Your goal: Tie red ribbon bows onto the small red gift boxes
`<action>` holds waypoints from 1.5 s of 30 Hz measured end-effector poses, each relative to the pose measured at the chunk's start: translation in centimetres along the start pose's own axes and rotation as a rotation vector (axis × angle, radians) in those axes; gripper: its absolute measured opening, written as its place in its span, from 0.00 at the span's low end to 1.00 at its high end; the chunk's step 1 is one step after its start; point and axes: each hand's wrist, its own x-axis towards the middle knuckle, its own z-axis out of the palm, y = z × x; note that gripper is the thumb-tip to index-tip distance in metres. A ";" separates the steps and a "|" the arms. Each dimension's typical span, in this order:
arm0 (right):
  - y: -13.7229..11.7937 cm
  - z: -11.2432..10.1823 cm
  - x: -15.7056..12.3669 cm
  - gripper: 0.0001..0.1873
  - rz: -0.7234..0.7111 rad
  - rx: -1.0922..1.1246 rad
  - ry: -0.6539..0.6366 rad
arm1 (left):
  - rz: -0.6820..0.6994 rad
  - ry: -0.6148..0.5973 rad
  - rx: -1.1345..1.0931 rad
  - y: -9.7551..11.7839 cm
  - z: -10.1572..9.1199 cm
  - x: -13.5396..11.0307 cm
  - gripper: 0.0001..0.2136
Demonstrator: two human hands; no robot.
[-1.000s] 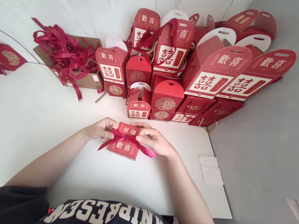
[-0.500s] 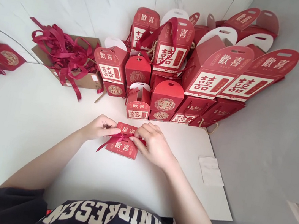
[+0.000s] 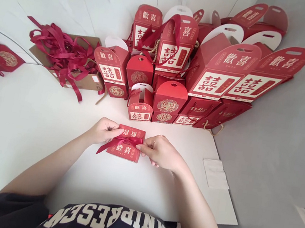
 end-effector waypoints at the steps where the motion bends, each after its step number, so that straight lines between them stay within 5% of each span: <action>1: 0.3 -0.4 0.0 0.23 0.031 0.030 -0.057 | -0.021 -0.018 -0.012 0.1 -0.1 0.0 0.24; 7: 1.9 -3.1 0.0 0.20 -0.044 0.116 -0.332 | -0.033 -0.123 -0.053 1.4 -0.7 -0.4 0.21; 15: 1.8 -2.1 1.2 0.11 -0.421 0.147 0.229 | -0.063 -0.135 0.054 2.8 -1.0 -1.2 0.20; 23: 0.7 0.3 1.7 0.12 -0.484 0.149 0.113 | -0.038 -0.115 0.117 2.9 -1.0 -1.3 0.20; 32: 1.3 -0.1 2.1 0.14 -0.485 0.168 0.054 | 0.002 -0.227 0.024 2.1 -2.0 -0.8 0.16; 39: 1.7 -0.2 2.4 0.16 -0.501 0.218 0.018 | 0.079 -0.248 -0.169 -0.2 -1.7 0.2 0.23; 45: 2.1 -0.5 2.6 0.18 -0.500 0.212 0.042 | 0.087 -0.279 -0.119 0.7 -2.1 -0.3 0.17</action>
